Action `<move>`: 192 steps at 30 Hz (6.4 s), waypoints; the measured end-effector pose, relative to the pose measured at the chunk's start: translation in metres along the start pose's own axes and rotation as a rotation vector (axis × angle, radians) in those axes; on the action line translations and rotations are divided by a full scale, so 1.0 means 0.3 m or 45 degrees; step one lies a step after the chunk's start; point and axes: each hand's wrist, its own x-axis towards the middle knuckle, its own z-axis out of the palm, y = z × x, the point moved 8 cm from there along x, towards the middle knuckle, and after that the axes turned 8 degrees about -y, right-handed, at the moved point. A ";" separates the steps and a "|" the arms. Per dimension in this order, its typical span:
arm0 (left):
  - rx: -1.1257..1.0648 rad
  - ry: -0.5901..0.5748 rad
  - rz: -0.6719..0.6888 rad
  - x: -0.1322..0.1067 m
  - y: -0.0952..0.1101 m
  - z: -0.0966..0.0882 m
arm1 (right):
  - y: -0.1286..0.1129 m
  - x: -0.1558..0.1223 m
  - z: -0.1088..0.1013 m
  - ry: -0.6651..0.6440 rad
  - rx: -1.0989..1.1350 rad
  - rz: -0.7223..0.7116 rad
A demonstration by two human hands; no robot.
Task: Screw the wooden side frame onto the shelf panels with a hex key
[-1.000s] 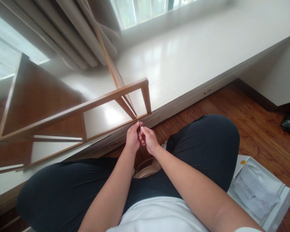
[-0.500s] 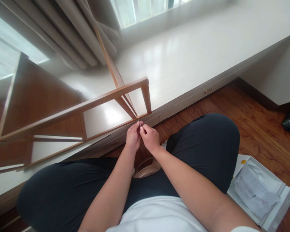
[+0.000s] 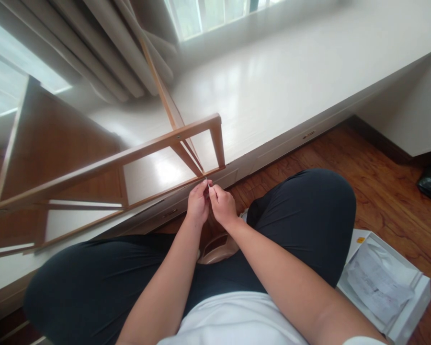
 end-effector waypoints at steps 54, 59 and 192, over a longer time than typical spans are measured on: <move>0.280 -0.036 -0.113 -0.026 0.003 -0.008 | 0.072 -0.007 0.187 -0.306 1.492 0.402; 0.356 -0.044 -0.089 -0.044 0.010 0.000 | 0.076 -0.003 0.190 -0.272 1.405 0.368; 2.197 -0.008 0.782 -0.056 0.351 0.041 | -0.025 0.051 0.078 -0.068 -0.214 0.003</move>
